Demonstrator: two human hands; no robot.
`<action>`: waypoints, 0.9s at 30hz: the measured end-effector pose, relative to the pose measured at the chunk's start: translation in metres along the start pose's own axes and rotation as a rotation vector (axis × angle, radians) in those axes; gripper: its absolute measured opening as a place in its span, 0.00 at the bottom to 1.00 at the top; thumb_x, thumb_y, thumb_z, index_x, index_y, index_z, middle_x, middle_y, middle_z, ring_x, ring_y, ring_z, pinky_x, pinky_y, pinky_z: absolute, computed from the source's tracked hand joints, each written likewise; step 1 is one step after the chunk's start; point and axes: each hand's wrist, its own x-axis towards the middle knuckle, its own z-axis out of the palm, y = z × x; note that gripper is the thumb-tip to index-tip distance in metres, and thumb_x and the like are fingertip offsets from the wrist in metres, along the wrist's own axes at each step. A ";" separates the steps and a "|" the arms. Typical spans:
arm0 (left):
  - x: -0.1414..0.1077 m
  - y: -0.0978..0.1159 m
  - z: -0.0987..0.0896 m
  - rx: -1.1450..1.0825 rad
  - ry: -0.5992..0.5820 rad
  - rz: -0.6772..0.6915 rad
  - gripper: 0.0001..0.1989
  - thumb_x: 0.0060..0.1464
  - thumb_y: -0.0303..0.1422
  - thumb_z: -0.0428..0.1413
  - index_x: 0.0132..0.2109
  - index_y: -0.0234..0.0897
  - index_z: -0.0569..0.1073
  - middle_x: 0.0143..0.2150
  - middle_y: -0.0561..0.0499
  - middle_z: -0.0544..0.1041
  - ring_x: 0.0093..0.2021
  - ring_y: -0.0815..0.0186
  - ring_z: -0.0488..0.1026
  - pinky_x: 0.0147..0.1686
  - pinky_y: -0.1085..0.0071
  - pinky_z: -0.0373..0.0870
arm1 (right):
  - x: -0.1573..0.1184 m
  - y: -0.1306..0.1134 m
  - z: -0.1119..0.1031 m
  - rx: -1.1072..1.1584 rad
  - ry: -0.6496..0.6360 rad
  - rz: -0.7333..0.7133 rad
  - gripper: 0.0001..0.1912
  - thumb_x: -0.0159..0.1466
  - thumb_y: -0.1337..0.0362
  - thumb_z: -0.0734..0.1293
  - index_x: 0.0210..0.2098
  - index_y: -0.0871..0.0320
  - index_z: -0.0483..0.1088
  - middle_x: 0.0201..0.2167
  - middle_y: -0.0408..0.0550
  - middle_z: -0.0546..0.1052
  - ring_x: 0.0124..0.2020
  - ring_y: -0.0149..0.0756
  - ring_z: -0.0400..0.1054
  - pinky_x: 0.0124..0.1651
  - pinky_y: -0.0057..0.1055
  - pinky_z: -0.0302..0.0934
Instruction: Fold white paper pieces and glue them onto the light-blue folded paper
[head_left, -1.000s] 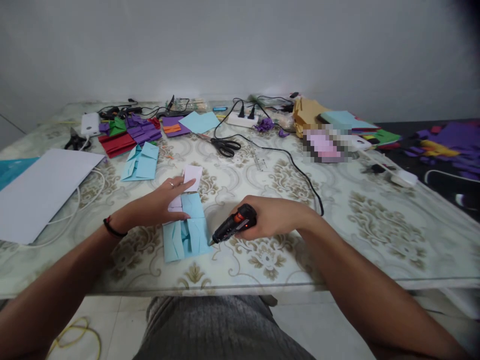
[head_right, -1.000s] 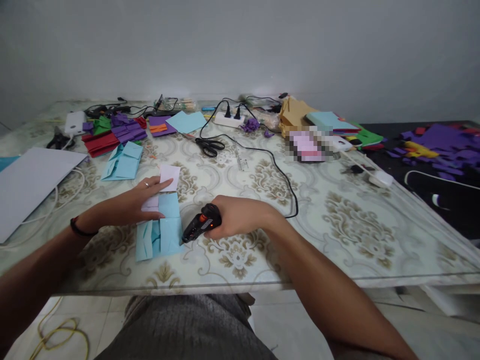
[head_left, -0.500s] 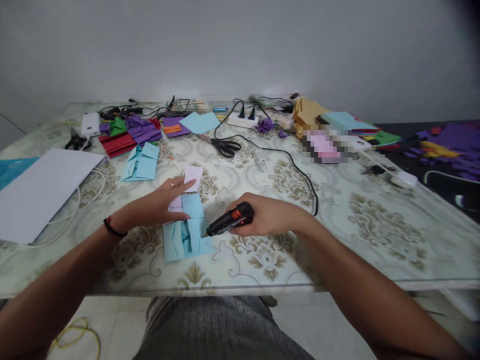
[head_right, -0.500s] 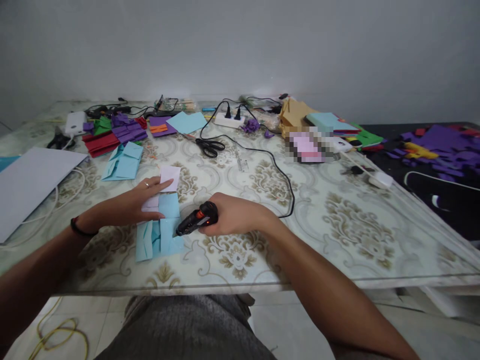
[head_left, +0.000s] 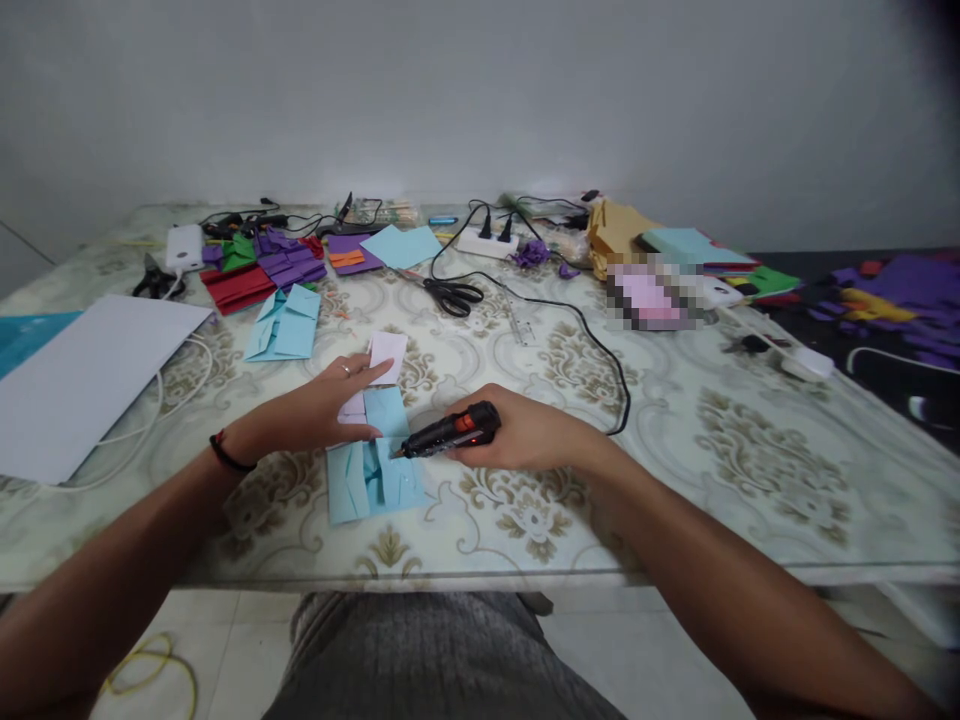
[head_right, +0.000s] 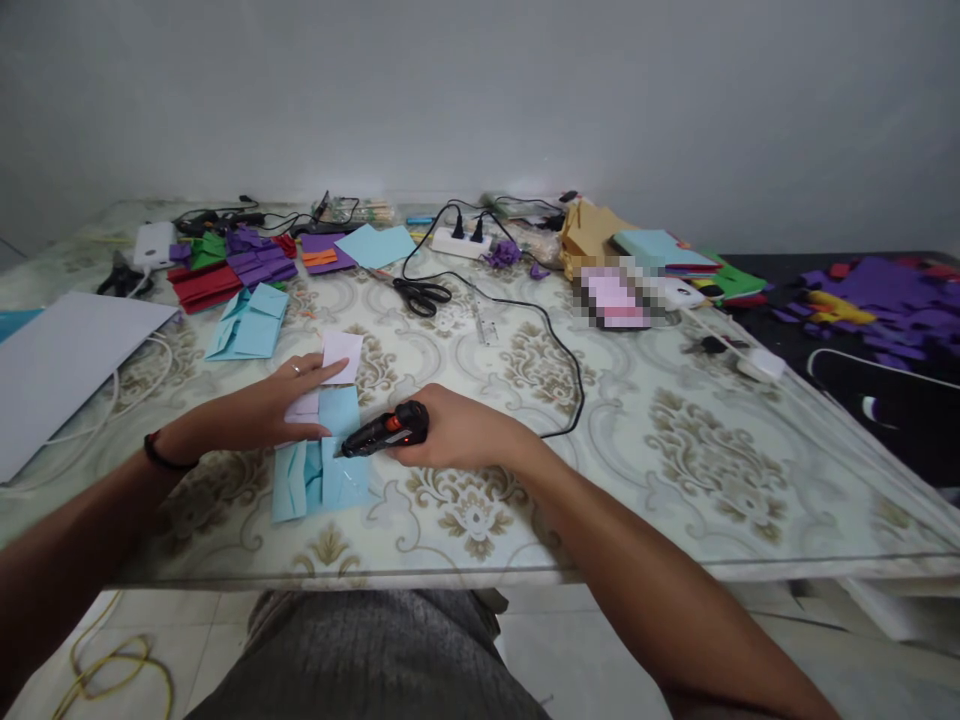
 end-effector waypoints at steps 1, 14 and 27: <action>0.000 0.000 0.000 -0.005 0.005 -0.001 0.48 0.61 0.49 0.60 0.78 0.35 0.48 0.76 0.30 0.54 0.75 0.42 0.52 0.71 0.48 0.54 | 0.000 -0.002 0.001 0.005 0.008 0.013 0.05 0.58 0.67 0.70 0.33 0.61 0.77 0.22 0.37 0.66 0.24 0.27 0.56 0.29 0.25 0.53; 0.000 0.002 -0.002 0.003 -0.006 0.001 0.47 0.62 0.50 0.59 0.78 0.36 0.48 0.76 0.31 0.54 0.75 0.42 0.52 0.71 0.48 0.54 | 0.001 -0.003 0.004 -0.019 0.073 0.089 0.14 0.60 0.61 0.72 0.42 0.63 0.81 0.23 0.40 0.70 0.26 0.28 0.56 0.30 0.26 0.54; 0.000 0.002 -0.002 -0.019 -0.001 -0.007 0.48 0.61 0.51 0.60 0.78 0.35 0.50 0.76 0.30 0.55 0.74 0.39 0.53 0.71 0.46 0.54 | -0.001 -0.002 -0.002 -0.061 0.050 0.025 0.17 0.62 0.60 0.71 0.45 0.64 0.81 0.27 0.42 0.74 0.27 0.29 0.60 0.32 0.26 0.57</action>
